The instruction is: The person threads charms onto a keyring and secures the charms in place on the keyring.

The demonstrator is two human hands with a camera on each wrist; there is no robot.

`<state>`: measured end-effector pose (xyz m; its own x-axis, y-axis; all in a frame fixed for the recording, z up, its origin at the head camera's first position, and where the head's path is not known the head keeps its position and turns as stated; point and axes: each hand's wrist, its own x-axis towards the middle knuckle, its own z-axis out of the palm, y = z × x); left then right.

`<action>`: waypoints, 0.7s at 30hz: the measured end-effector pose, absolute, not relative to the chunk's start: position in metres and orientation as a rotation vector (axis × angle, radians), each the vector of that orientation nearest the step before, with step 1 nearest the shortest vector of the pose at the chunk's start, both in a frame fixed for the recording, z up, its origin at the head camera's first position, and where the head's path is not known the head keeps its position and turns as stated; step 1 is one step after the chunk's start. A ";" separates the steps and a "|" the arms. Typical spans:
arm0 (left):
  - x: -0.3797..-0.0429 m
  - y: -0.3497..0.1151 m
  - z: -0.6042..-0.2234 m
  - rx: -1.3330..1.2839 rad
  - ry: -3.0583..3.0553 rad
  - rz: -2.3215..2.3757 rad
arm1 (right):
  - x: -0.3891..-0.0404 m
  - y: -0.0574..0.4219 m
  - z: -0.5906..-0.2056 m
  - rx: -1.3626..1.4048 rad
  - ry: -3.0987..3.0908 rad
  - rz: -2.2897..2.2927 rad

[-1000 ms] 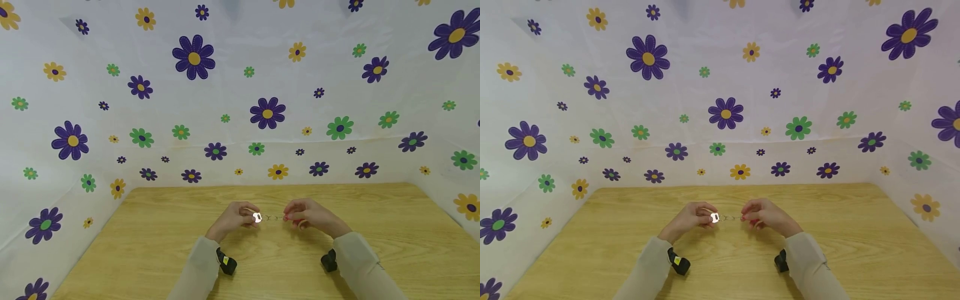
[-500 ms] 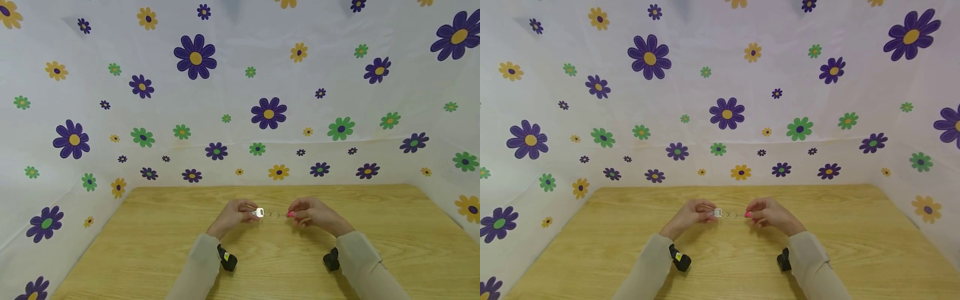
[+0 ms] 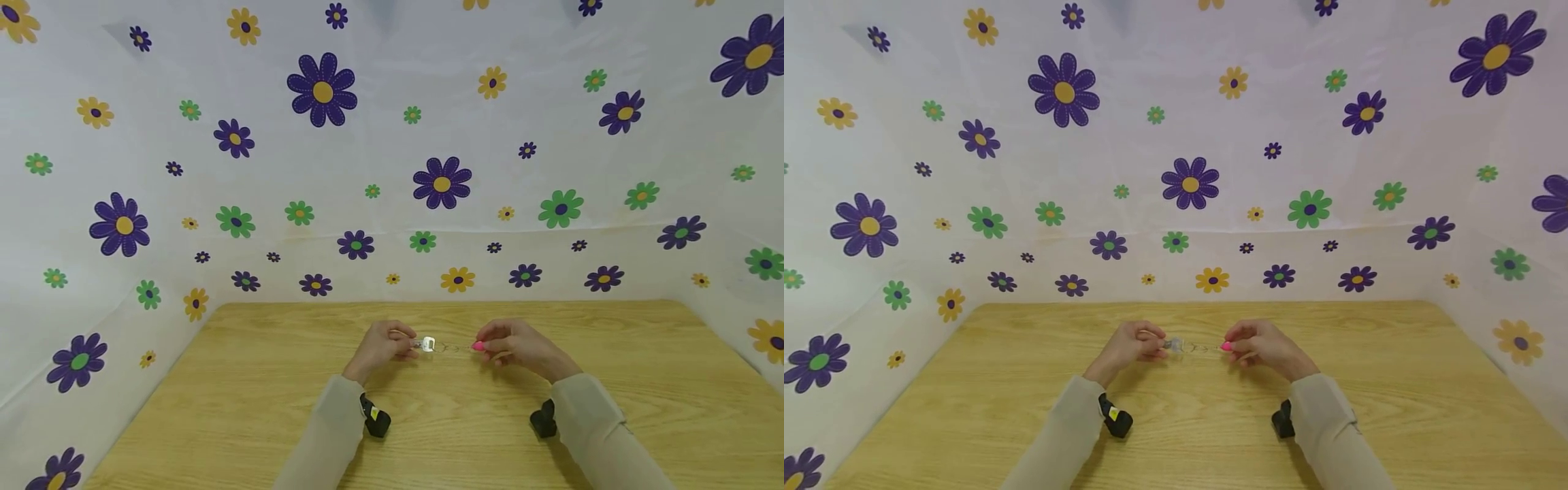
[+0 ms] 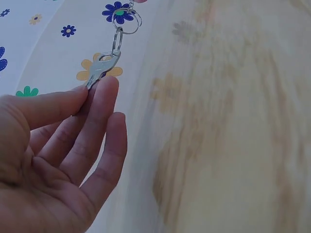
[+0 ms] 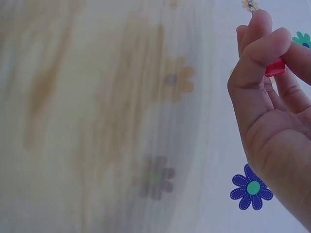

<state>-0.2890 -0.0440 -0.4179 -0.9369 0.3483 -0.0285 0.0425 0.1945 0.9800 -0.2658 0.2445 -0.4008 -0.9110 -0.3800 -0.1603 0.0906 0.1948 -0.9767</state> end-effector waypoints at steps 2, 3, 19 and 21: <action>-0.290 -0.043 -0.418 0.351 2.238 1.815 | -0.266 0.244 -0.401 -0.250 2.122 -1.761; -0.290 -0.043 -0.418 0.334 2.240 1.818 | -0.267 0.244 -0.401 -0.242 2.125 -1.760; -0.291 -0.039 -0.418 0.208 2.296 1.791 | -0.278 0.248 -0.400 -0.179 2.228 -1.698; -0.292 -0.038 -0.419 0.196 2.298 1.791 | -0.279 0.248 -0.399 -0.178 2.235 -1.693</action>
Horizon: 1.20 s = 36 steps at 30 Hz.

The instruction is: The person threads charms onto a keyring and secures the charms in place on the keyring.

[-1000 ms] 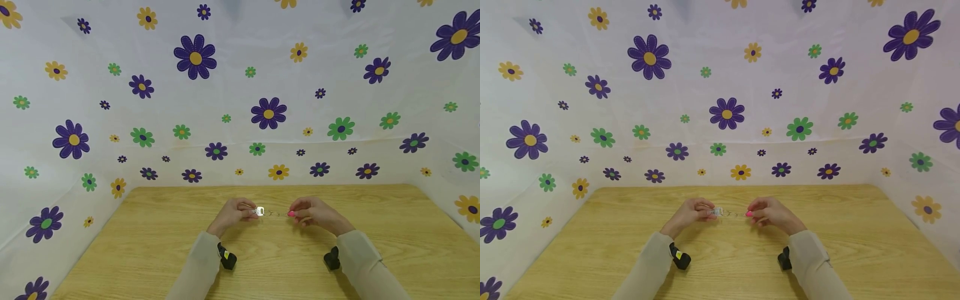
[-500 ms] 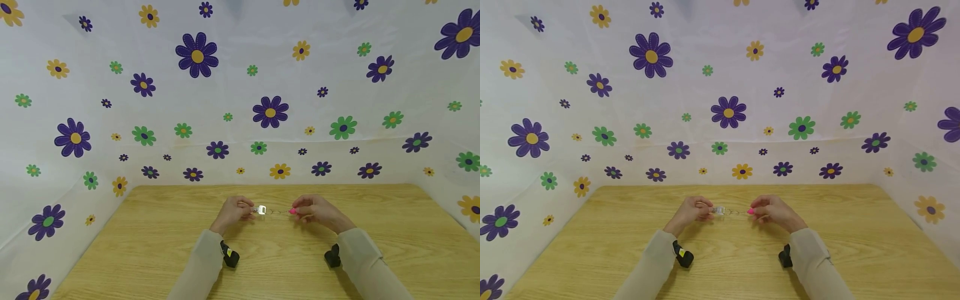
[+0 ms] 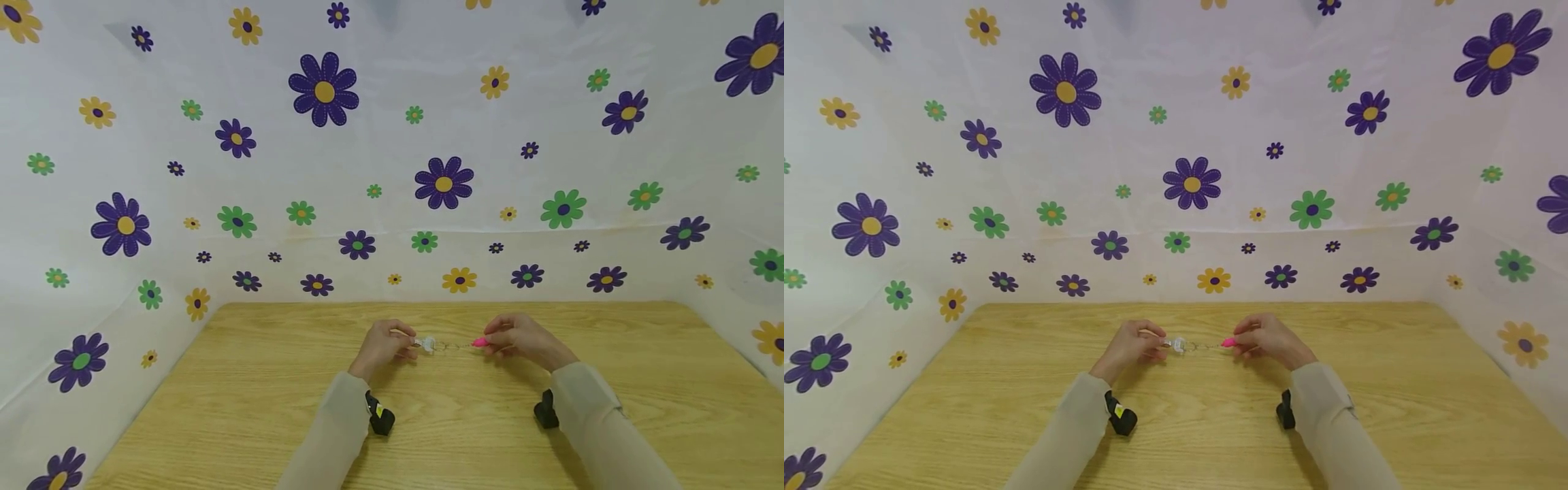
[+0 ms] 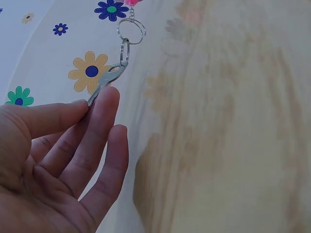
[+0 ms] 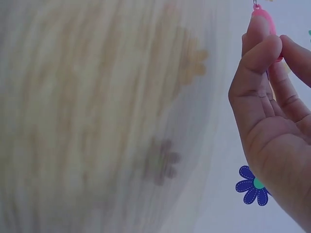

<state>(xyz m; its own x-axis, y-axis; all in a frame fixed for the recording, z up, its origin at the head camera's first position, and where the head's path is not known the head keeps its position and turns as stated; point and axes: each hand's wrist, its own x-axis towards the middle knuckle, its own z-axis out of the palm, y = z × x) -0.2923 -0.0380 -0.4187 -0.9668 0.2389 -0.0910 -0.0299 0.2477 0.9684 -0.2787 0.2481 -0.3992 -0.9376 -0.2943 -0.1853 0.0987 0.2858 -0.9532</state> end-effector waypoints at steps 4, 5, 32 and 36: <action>-0.294 -0.036 -0.421 0.166 2.300 1.789 | -0.280 0.248 -0.399 -0.178 2.243 -1.682; -0.294 -0.036 -0.421 0.155 2.300 1.790 | -0.280 0.247 -0.400 -0.181 2.245 -1.678; -0.297 -0.042 -0.418 0.088 2.496 1.742 | -0.283 0.253 -0.401 -0.030 2.303 -1.693; -0.295 -0.046 -0.413 0.160 2.515 1.703 | -0.280 0.257 -0.398 -0.029 2.315 -1.682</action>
<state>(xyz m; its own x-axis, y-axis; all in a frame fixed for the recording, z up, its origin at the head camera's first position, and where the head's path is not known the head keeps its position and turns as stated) -0.2950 -0.0460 -0.4130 -0.9894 0.1429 -0.0238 0.0309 0.3687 0.9290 -0.2796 0.2568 -0.3980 -0.9609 -0.1784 -0.2119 0.1465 0.3220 -0.9354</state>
